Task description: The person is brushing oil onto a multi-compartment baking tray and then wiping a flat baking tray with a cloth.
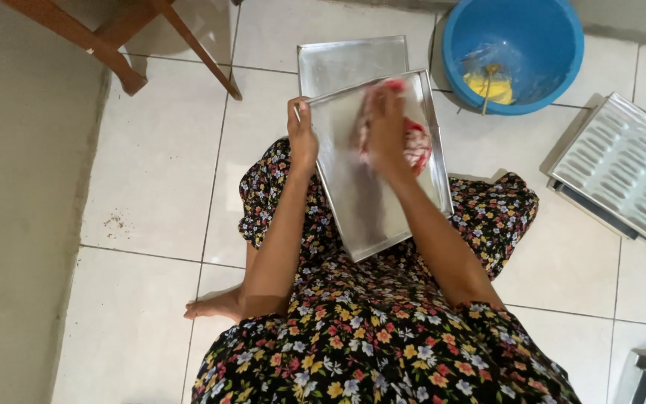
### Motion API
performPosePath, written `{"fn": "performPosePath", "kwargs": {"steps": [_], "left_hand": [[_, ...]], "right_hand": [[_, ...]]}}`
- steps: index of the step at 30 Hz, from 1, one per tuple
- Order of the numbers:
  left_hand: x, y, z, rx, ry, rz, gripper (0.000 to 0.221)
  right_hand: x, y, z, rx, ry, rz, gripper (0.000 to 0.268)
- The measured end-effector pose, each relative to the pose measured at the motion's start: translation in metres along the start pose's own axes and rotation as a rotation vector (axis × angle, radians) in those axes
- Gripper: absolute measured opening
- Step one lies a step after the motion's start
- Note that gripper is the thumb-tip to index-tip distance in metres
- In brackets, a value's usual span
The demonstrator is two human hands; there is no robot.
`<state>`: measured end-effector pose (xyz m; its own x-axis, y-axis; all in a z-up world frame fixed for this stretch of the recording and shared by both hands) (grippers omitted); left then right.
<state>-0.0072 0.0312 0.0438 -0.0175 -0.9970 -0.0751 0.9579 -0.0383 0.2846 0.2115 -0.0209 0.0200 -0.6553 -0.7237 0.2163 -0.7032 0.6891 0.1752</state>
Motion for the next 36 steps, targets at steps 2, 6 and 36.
{"fn": "performPosePath", "kwargs": {"steps": [2, 6, 36], "left_hand": [[0.006, 0.010, -0.011, -0.001, 0.015, 0.031, 0.036], [0.031, 0.015, 0.026, -0.010, 0.006, 0.009, 0.036], [0.054, -0.006, 0.055, -0.066, 0.146, 0.106, 0.034]], "right_hand": [[0.125, 0.065, -0.052, 1.020, -1.350, -0.251, 0.051], [0.077, 0.058, -0.006, 1.090, -1.211, -0.572, 0.038], [0.045, 0.032, -0.113, 0.889, -1.033, -0.095, 0.023]]}}
Point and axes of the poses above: each hand's wrist, its own x-axis away from the middle knuckle, its own y-axis out of the palm, z = x × y, the point moved 7 cm from there along -x, towards the middle knuckle, and after that the axes turned 12 degrees about x, right-handed, at the moved point
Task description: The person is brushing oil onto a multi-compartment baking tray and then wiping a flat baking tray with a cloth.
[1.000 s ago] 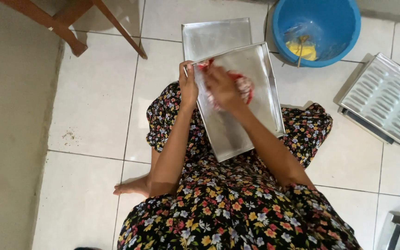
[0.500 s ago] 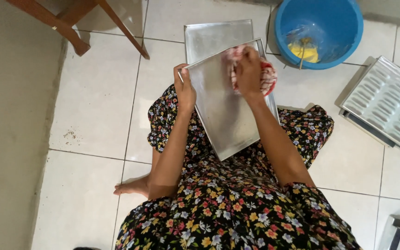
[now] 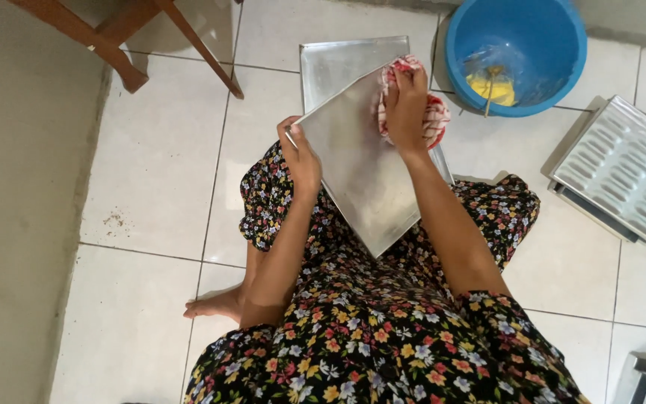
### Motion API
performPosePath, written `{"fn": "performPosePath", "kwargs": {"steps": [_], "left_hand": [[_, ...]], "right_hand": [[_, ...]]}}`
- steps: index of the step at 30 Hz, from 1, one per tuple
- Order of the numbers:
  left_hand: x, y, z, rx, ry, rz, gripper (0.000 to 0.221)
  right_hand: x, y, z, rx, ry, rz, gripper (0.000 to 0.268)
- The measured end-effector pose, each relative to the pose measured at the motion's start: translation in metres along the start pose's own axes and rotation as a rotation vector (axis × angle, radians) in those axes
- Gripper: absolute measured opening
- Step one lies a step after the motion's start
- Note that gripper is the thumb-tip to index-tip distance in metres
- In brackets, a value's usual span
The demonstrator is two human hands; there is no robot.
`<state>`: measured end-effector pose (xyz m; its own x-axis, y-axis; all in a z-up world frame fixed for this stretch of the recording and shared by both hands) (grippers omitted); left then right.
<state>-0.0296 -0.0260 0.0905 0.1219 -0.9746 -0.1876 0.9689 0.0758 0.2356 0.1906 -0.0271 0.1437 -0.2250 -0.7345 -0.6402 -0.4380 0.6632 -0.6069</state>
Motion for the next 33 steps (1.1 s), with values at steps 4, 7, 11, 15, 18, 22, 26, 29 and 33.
{"fn": "performPosePath", "kwargs": {"steps": [4, 7, 11, 15, 18, 22, 26, 29, 33], "left_hand": [[0.001, 0.009, -0.014, -0.011, -0.011, 0.017, 0.032], [0.002, -0.001, -0.013, -0.024, 0.000, 0.052, 0.036], [0.018, -0.014, 0.007, -0.070, 0.059, 0.072, 0.040], [0.037, -0.015, -0.001, -0.013, 0.077, 0.030, 0.046], [0.036, -0.021, -0.032, 0.212, -0.064, -0.126, 0.028], [0.026, 0.004, -0.034, 0.582, -0.488, -0.647, 0.052], [-0.027, 0.027, -0.018, 0.368, -0.148, -0.481, 0.048], [-0.027, 0.025, -0.002, 0.248, 0.097, -0.422, 0.061], [-0.019, 0.000, 0.042, 0.113, -0.012, -0.217, 0.044]], "right_hand": [[0.018, 0.031, -0.046, -0.048, -0.104, -0.098, 0.021], [0.013, 0.034, -0.048, -0.156, 0.011, -0.219, 0.032], [-0.018, -0.001, -0.001, 0.023, 0.123, 0.085, 0.056], [-0.027, -0.007, -0.008, 0.342, -0.166, 0.190, 0.011], [-0.037, -0.019, -0.014, 0.279, -0.073, 0.100, 0.008], [-0.023, -0.004, -0.038, 0.199, -0.234, -0.016, 0.014], [0.009, 0.042, -0.070, -0.031, -0.417, -0.090, 0.011], [0.011, 0.044, -0.075, -0.012, -0.448, 0.005, 0.012], [-0.002, 0.018, -0.024, -0.518, 0.243, -0.202, 0.037]]}}
Point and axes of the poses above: each hand's wrist, its own x-axis away from the middle knuckle, its own y-axis out of the palm, z = x × y, the point moved 7 cm from there along -x, towards the middle knuckle, and after that the axes turned 12 degrees about x, right-handed, at the moved point
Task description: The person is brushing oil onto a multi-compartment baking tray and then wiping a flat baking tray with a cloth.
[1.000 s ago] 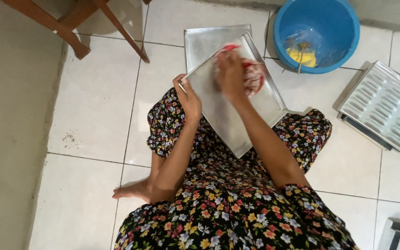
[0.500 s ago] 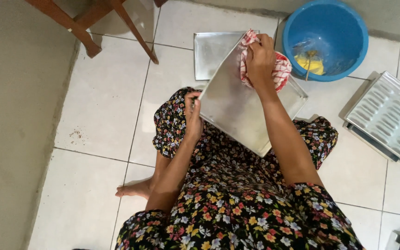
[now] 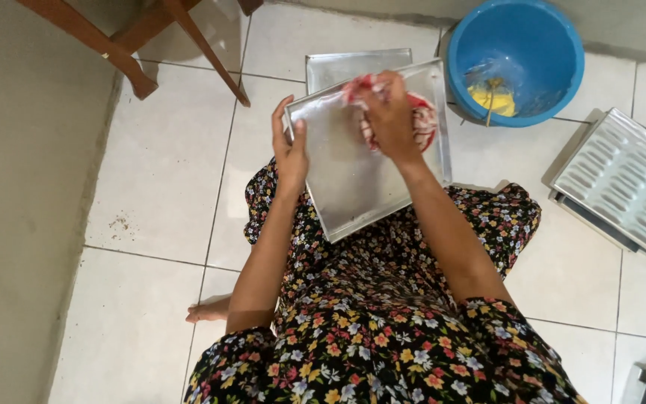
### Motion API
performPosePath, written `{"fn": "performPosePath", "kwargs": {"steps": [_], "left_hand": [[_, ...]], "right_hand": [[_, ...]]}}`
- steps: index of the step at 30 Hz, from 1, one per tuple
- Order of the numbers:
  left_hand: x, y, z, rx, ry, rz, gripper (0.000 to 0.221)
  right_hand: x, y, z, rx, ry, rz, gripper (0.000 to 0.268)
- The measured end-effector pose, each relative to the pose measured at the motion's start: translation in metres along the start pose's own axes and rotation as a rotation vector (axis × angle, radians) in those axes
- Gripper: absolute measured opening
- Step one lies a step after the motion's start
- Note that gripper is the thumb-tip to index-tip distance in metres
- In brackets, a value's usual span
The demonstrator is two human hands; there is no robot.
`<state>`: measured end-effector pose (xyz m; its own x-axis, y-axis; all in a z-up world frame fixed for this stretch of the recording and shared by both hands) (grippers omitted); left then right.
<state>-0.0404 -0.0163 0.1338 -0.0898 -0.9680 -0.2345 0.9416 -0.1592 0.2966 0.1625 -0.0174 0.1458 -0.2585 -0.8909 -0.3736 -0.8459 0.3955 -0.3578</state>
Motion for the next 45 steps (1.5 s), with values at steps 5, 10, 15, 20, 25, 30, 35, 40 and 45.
{"fn": "performPosePath", "kwargs": {"steps": [5, 10, 15, 20, 25, 30, 35, 40, 45], "left_hand": [[0.009, -0.011, -0.014, 0.035, -0.026, 0.067, 0.037], [-0.003, -0.013, -0.058, 0.178, 0.084, 0.027, 0.037], [0.006, -0.043, -0.033, 0.155, 0.144, 0.048, 0.034], [0.012, -0.032, -0.003, -0.001, 0.028, 0.111, 0.037], [0.002, -0.021, -0.019, -0.015, 0.009, 0.154, 0.036], [0.005, -0.023, -0.005, 0.043, 0.062, 0.145, 0.036], [0.003, -0.036, -0.013, 0.014, -0.052, 0.193, 0.039], [0.004, -0.023, -0.011, 0.102, -0.021, 0.158, 0.036], [0.004, -0.032, -0.022, 0.135, 0.027, 0.180, 0.036]], "right_hand": [[-0.010, -0.040, 0.047, 0.592, -0.381, 0.291, 0.017], [0.032, 0.076, 0.025, 0.603, -0.490, -0.060, 0.037], [-0.002, 0.016, -0.008, 0.630, -0.428, -0.025, 0.021], [-0.017, -0.042, -0.012, 0.901, -0.476, 0.407, 0.022], [0.007, 0.028, -0.003, 0.589, -0.299, -0.043, 0.041], [-0.025, 0.006, 0.029, 0.511, -0.316, -0.033, 0.036], [-0.033, -0.052, 0.068, -0.744, 0.461, -0.102, 0.040], [-0.024, -0.055, 0.063, -0.248, 0.043, -0.013, 0.030], [0.006, -0.047, 0.051, 0.345, -0.215, 0.088, 0.060]]}}
Point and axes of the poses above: each hand's wrist, its own x-axis away from the middle knuckle, its own y-axis out of the palm, z = x × y, the point moved 7 cm from there along -x, towards the middle knuckle, and after that the axes turned 12 degrees about x, right-handed, at the moved point
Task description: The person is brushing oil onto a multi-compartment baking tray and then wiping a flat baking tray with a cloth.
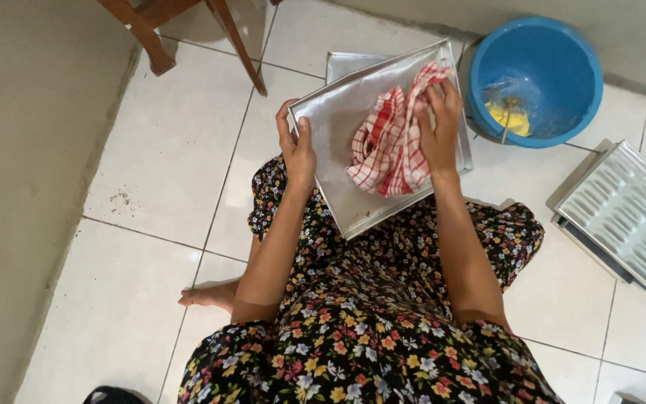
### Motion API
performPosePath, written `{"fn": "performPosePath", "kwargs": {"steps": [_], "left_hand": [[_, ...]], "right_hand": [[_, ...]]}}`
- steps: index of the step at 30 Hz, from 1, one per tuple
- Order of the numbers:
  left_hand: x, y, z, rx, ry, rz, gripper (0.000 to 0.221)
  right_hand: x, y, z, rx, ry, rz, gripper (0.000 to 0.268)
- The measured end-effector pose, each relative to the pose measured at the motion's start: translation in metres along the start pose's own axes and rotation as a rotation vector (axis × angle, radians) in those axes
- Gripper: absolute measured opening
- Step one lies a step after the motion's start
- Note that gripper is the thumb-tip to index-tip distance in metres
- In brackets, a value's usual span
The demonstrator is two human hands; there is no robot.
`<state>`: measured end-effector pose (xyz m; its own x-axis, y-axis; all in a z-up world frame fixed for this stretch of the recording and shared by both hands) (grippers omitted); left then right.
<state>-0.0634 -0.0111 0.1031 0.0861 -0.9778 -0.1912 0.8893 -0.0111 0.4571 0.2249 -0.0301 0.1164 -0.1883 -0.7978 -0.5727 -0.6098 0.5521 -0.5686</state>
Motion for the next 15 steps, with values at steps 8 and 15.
{"fn": "performPosePath", "kwargs": {"steps": [8, 15], "left_hand": [[0.005, 0.002, -0.008, 0.099, 0.110, 0.036, 0.050], [0.000, -0.005, -0.001, 0.126, 0.100, -0.017, 0.071]], "right_hand": [[0.055, 0.011, -0.125, 0.559, -0.196, -0.129, 0.079], [0.016, -0.011, -0.040, 0.427, -0.157, -0.070, 0.061]]}}
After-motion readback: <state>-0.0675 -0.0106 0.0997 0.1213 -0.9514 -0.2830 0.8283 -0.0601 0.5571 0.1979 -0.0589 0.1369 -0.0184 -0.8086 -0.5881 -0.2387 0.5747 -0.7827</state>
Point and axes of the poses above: each hand's wrist, its own x-axis away from the middle knuckle, its own y-axis out of the palm, z = x × y, the point moved 7 cm from there along -x, towards the middle knuckle, and after that the axes turned 12 degrees about x, right-handed, at the moved point
